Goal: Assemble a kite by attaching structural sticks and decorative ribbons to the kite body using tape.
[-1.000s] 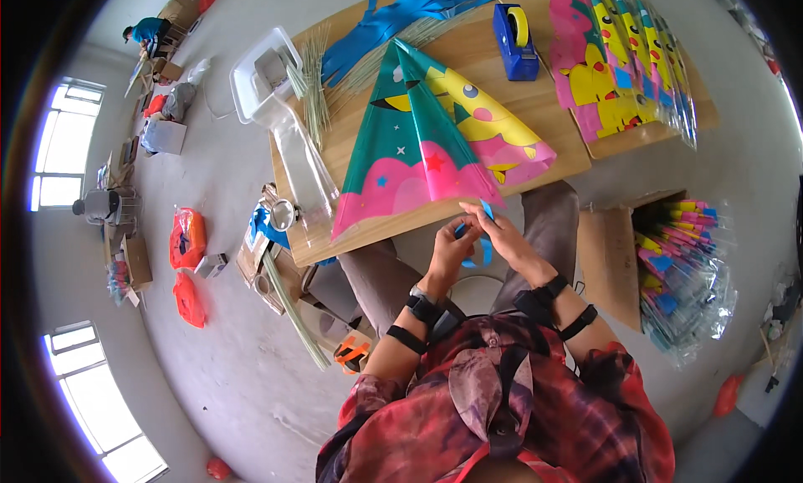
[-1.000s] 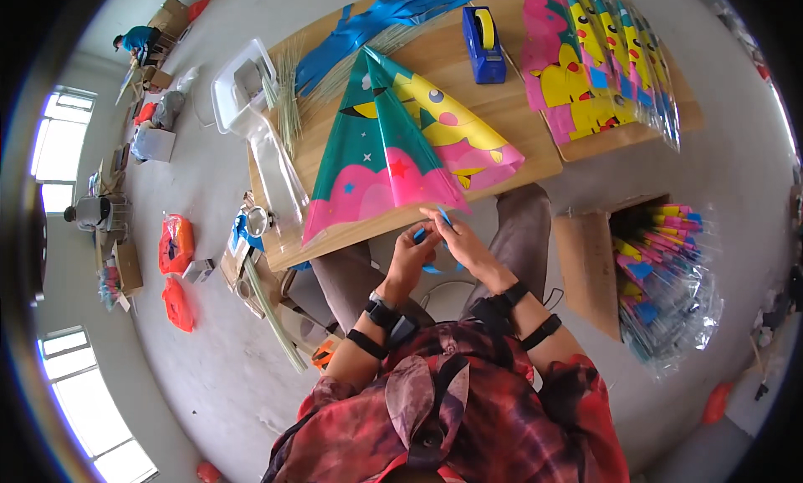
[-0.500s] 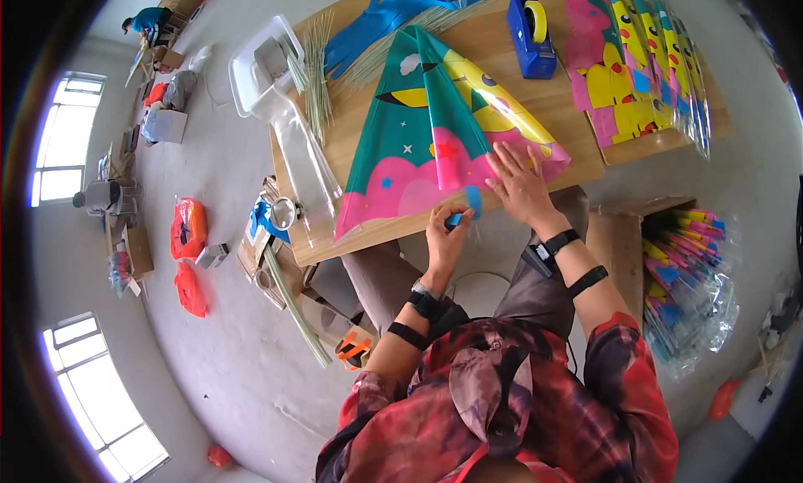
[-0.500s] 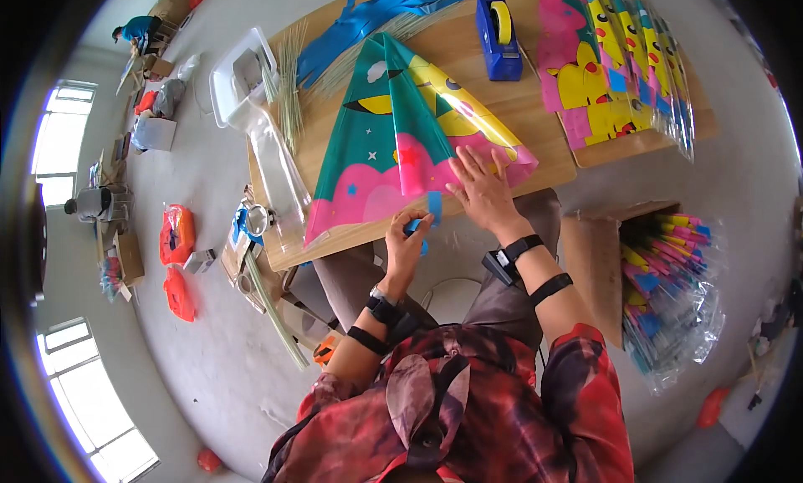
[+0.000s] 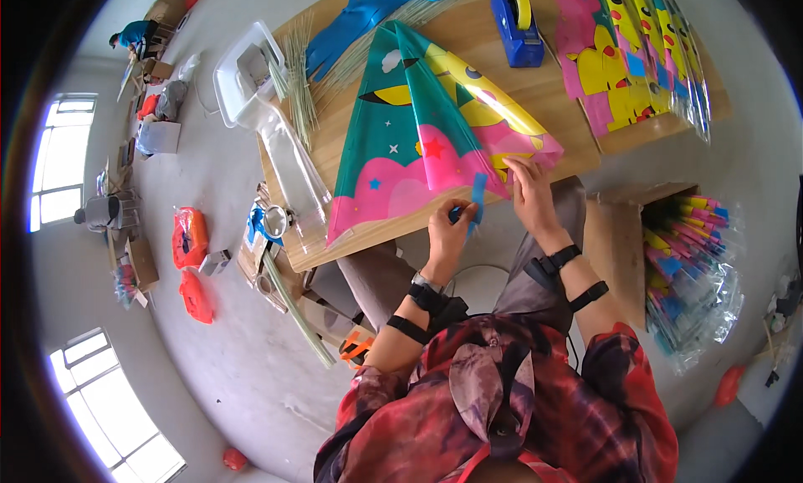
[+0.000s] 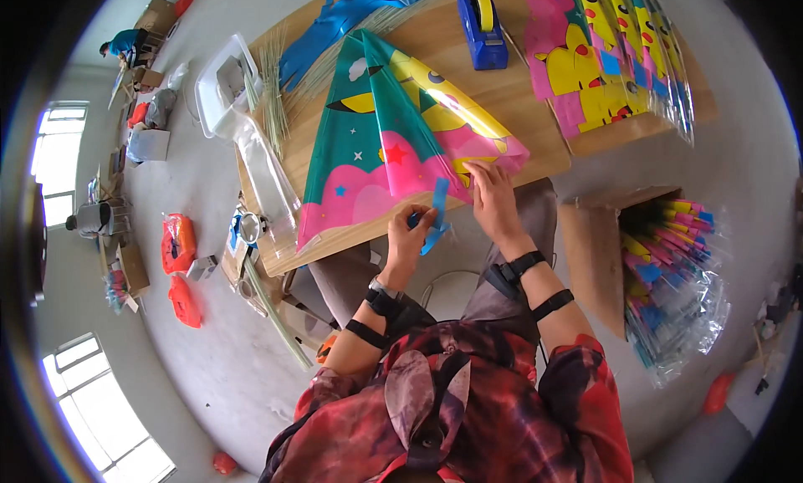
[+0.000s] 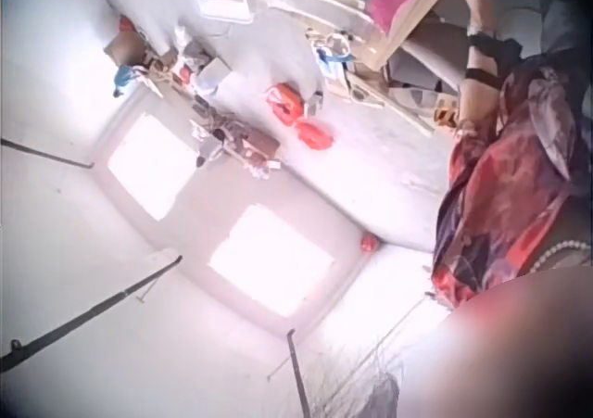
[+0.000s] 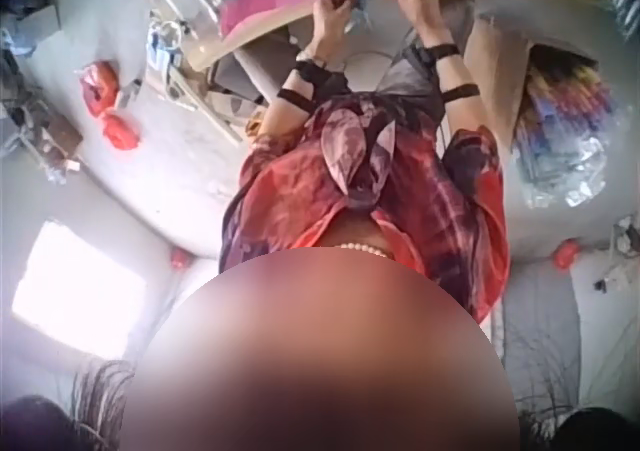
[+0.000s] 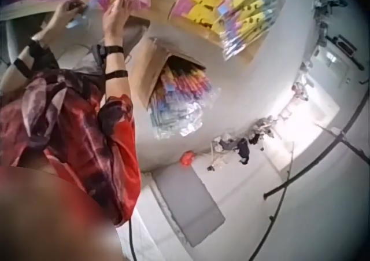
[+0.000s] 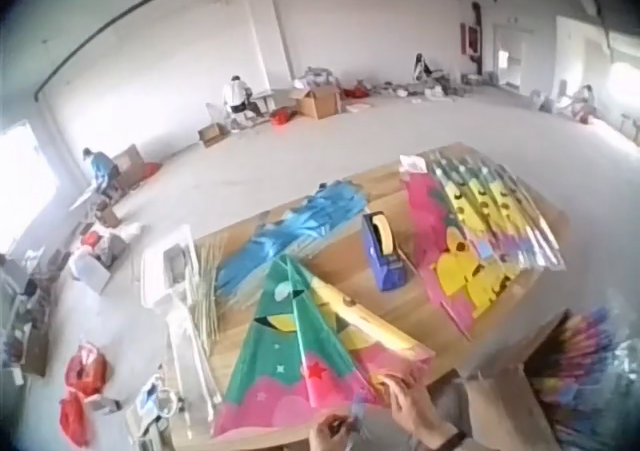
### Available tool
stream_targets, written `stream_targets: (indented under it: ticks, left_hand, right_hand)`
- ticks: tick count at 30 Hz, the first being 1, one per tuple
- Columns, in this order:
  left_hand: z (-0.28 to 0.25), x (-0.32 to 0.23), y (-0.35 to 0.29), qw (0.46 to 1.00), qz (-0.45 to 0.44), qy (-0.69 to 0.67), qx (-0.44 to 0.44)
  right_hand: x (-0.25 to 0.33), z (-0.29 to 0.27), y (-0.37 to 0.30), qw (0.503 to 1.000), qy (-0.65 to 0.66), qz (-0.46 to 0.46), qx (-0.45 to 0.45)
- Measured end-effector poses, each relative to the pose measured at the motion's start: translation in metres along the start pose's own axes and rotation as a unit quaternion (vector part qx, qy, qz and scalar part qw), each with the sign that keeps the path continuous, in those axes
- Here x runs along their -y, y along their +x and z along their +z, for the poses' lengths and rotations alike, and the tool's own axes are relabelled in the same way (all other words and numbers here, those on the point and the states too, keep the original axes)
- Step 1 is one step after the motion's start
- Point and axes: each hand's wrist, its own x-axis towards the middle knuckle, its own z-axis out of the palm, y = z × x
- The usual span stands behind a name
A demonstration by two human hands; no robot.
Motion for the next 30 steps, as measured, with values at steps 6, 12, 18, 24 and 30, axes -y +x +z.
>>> stream_targets:
  ticks: [6, 12, 18, 24, 30]
  left_hand:
    - [-0.003, 0.009, 0.002, 0.999, -0.004, 0.037, 0.005]
    - [-0.004, 0.001, 0.000, 0.999, 0.002, 0.054, 0.005]
    - [-0.009, 0.004, -0.005, 0.976, 0.142, 0.167, -0.024]
    - [-0.005, -0.009, -0.021, 0.898, 0.283, 0.338, -0.009]
    - [0.000, -0.007, -0.012, 0.852, 0.305, 0.425, 0.026]
  right_hand:
    - [0.005, 0.004, -0.016, 0.996, -0.068, -0.043, 0.040]
    - [0.006, 0.005, -0.018, 0.989, -0.110, -0.080, 0.065]
    - [0.002, 0.007, -0.020, 0.986, -0.120, -0.091, 0.067]
    - [0.001, 0.004, -0.020, 0.987, -0.114, -0.094, 0.067]
    - [0.003, 0.005, -0.020, 0.984, -0.126, -0.102, 0.072]
